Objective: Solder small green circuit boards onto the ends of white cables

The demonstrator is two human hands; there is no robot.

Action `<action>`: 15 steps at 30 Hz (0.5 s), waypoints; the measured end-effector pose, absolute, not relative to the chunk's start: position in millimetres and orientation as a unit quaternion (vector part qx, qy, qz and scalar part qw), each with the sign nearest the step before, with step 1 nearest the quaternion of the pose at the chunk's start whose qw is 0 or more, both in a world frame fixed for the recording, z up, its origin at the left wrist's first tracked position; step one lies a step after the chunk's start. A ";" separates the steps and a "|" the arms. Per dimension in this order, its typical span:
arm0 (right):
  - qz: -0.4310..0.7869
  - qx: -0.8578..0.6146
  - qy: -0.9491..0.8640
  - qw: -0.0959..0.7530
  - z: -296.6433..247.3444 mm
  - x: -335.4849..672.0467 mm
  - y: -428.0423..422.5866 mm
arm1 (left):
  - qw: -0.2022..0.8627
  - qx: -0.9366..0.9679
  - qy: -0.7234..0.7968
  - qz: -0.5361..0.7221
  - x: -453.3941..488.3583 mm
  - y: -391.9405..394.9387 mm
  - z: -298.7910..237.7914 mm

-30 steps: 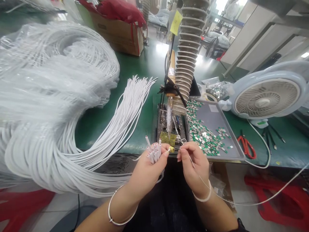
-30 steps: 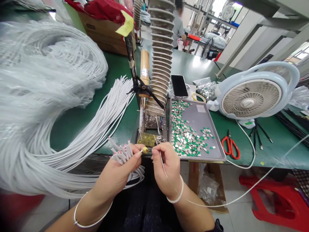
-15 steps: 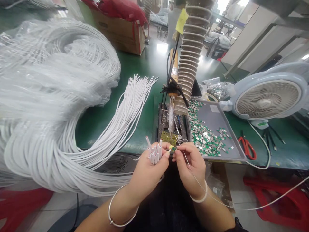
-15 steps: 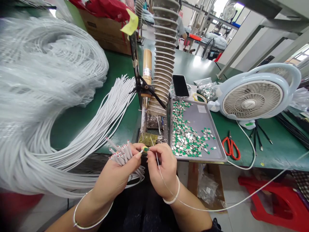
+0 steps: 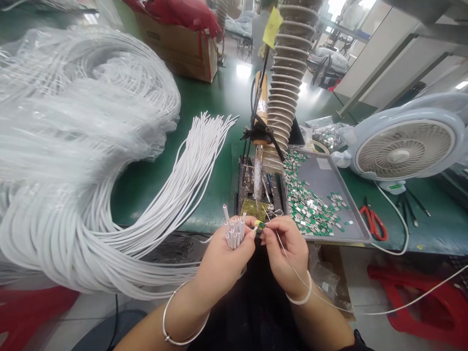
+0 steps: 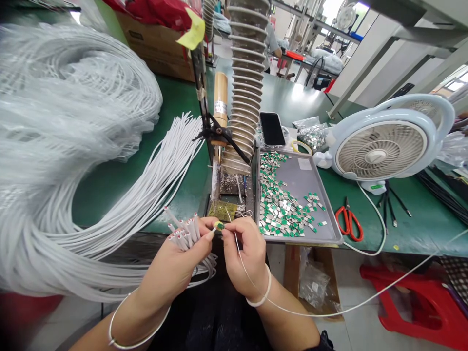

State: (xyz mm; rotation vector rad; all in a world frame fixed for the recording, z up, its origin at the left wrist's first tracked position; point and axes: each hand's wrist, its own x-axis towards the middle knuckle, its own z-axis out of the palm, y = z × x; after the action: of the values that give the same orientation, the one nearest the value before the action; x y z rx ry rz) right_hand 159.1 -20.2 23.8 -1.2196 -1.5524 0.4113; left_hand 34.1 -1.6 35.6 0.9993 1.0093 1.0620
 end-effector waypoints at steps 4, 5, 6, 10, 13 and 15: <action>0.114 -0.501 -0.676 0.528 24.9 160.9 -18.9 | 0.627 0.430 0.463 0.456 33.4 -0.7 35.3; 0.095 -0.500 -0.675 0.534 23.6 161.5 -19.4 | 0.624 0.429 0.469 0.455 32.9 -0.3 35.0; 0.081 -0.498 -0.670 0.545 21.4 162.1 -20.1 | 0.621 0.429 0.474 0.454 32.5 0.3 34.6; 0.082 -0.482 -0.630 0.603 8.2 164.9 -24.5 | 0.612 0.430 0.486 0.452 31.5 3.8 33.9; 0.090 -0.463 -0.639 0.607 2.5 167.0 -26.4 | 0.609 0.426 0.486 0.459 32.0 6.8 35.3; 0.078 -0.452 -0.662 0.593 3.1 168.0 -26.3 | 0.614 0.423 0.483 0.460 32.7 8.1 37.1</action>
State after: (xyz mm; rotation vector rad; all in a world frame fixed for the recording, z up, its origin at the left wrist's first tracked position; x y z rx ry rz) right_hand 168.0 -26.3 3.1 -1.0520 -1.5393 0.1817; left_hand 32.7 8.1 37.1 0.9742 1.1122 1.0597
